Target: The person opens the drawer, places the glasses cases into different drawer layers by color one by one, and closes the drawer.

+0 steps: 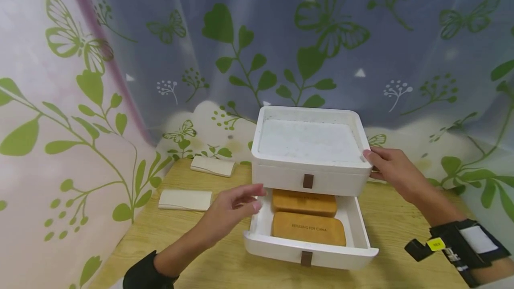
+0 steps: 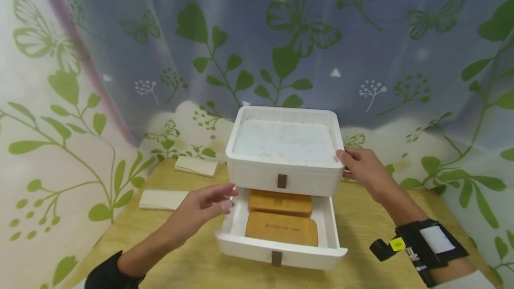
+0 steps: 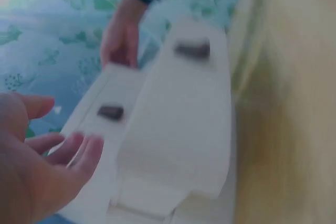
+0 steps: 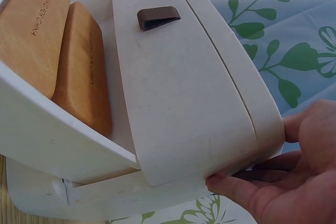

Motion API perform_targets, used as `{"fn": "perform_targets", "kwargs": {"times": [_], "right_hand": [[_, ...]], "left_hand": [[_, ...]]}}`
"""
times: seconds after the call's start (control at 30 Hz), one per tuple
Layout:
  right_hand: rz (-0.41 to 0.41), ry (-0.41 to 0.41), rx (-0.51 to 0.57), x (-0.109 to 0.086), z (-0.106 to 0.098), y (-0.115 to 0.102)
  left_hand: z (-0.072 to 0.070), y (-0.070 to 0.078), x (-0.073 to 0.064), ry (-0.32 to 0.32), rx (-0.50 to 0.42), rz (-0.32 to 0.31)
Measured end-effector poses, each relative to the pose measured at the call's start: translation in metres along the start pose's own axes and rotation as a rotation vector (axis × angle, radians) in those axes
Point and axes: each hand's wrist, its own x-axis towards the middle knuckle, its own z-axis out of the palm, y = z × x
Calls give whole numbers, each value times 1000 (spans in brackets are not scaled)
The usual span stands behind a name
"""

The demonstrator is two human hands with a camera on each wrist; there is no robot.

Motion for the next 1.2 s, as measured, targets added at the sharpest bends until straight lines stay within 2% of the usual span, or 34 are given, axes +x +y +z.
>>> {"fn": "perform_targets", "kwargs": {"times": [0.1, 0.17, 0.37, 0.47, 0.63, 0.73, 0.83, 1.0, 1.2], "right_hand": [[-4, -4, 4, -1, 0, 0], [-5, -5, 7, -2, -1, 0], [1, -6, 20, -4, -1, 2], [0, -8, 23, -3, -2, 3], [-2, -4, 12, -2, -3, 5], [1, -4, 9, -2, -2, 4], [-1, -1, 8, -3, -1, 3], [-3, 5, -1, -1, -2, 2], [25, -2, 16, 2, -1, 0]], "left_hand": [[7, 1, -10, -181, -135, -68], [11, 1, -15, -267, -181, -109], [18, -4, -28, -407, -227, -174], [22, -11, -33, -462, -200, -194], [29, -29, -37, -504, -77, -190], [34, -39, -37, -526, -60, -189], [41, -50, -37, -555, -98, -186], [56, -62, -37, -588, -151, -139], [76, -64, -37, -517, -220, -118]]}}
